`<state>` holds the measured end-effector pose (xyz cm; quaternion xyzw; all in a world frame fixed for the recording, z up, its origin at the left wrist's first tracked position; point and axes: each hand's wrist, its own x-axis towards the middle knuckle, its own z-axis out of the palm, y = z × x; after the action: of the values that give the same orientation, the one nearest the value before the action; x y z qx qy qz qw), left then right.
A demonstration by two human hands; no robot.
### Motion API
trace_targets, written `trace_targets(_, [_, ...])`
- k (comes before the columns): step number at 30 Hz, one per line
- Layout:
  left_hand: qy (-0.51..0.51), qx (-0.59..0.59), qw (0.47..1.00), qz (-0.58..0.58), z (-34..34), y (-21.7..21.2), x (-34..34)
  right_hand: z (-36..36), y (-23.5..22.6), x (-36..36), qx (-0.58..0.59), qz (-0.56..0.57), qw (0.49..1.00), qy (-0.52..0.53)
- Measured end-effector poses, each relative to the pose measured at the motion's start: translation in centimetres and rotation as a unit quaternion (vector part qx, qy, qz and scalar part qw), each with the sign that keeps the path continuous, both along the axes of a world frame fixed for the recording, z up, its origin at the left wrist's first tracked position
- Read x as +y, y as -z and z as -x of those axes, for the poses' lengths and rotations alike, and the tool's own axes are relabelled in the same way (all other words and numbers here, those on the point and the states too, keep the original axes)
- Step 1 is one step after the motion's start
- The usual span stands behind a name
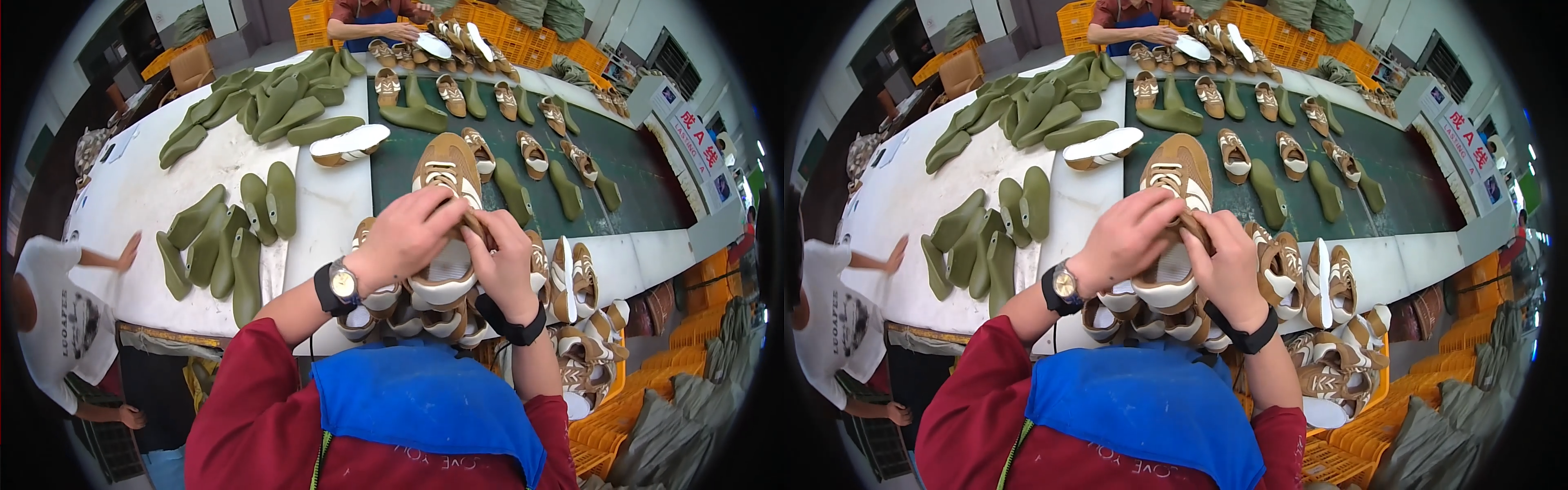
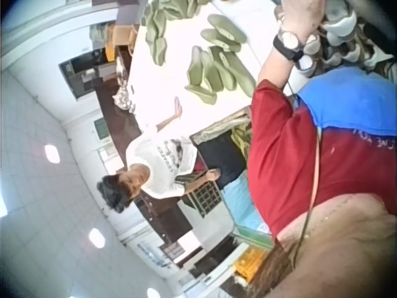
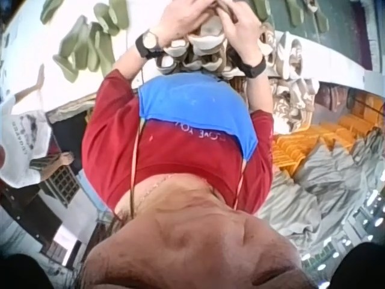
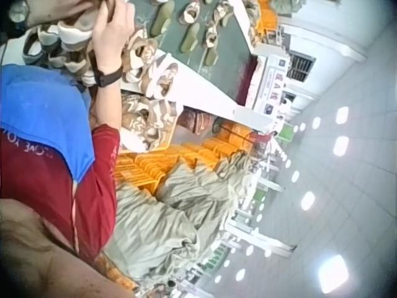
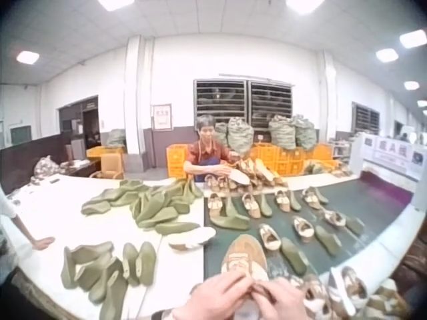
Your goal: The recorder is organizing shoes and shoe lasts at an assembly station in a factory.
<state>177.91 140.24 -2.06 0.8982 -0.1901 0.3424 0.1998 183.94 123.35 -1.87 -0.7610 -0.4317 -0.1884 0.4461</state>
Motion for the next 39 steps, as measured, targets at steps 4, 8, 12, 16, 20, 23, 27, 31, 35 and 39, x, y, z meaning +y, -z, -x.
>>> trace_targets(4, [-0.017, -0.079, 0.997, 0.023, -1.4, 0.6, 1.5, 0.1, -0.5, -0.9, 0.151, 0.004, 0.989, 0.009])
trace_targets(8, [-0.052, -0.102, 0.993, -0.002, -1.1, 0.4, 2.9, 2.5, -1.5, -0.8, -0.015, 0.037, 0.998, 0.042])
trace_targets(12, [-0.042, -0.096, 0.994, 0.034, -2.0, 0.6, 3.2, 4.1, -0.7, 1.3, -0.106, 0.151, 0.982, -0.047])
trace_targets(16, [-0.009, 0.072, 0.987, 0.142, -2.1, 1.1, 4.8, 2.4, 0.7, 1.1, -0.058, 0.188, 0.98, 0.001])
trace_targets(20, [0.036, 0.11, 0.972, 0.202, -2.4, 2.4, 8.0, 1.1, 0.2, -1.8, 0.091, 0.159, 0.982, 0.051])
trace_targets(23, [-0.285, 0.115, 0.947, 0.092, -2.8, 9.3, 18.0, 0.7, 0.6, -5.8, 0.135, 0.131, 0.969, 0.159])
trace_targets(27, [-0.573, 0.31, 0.759, 0.004, -0.1, 18.2, 27.9, 1.2, 1.1, -9.1, 0.146, 0.099, 0.955, 0.24])
trace_targets(31, [-0.519, 0.438, 0.733, 0.043, 0.4, 19.8, 30.3, 2.1, 2.2, -11.3, 0.208, 0.09, 0.93, 0.291])
trace_targets(35, [-0.496, 0.419, 0.755, 0.09, -0.1, 19.2, 30.9, 2.1, 3.3, -12.3, 0.2, 0.072, 0.928, 0.306])
trace_targets(39, [-0.435, 0.394, 0.795, 0.15, -1.5, 18.5, 29.1, 1.9, 3.2, -12.6, 0.228, 0.045, 0.922, 0.311])
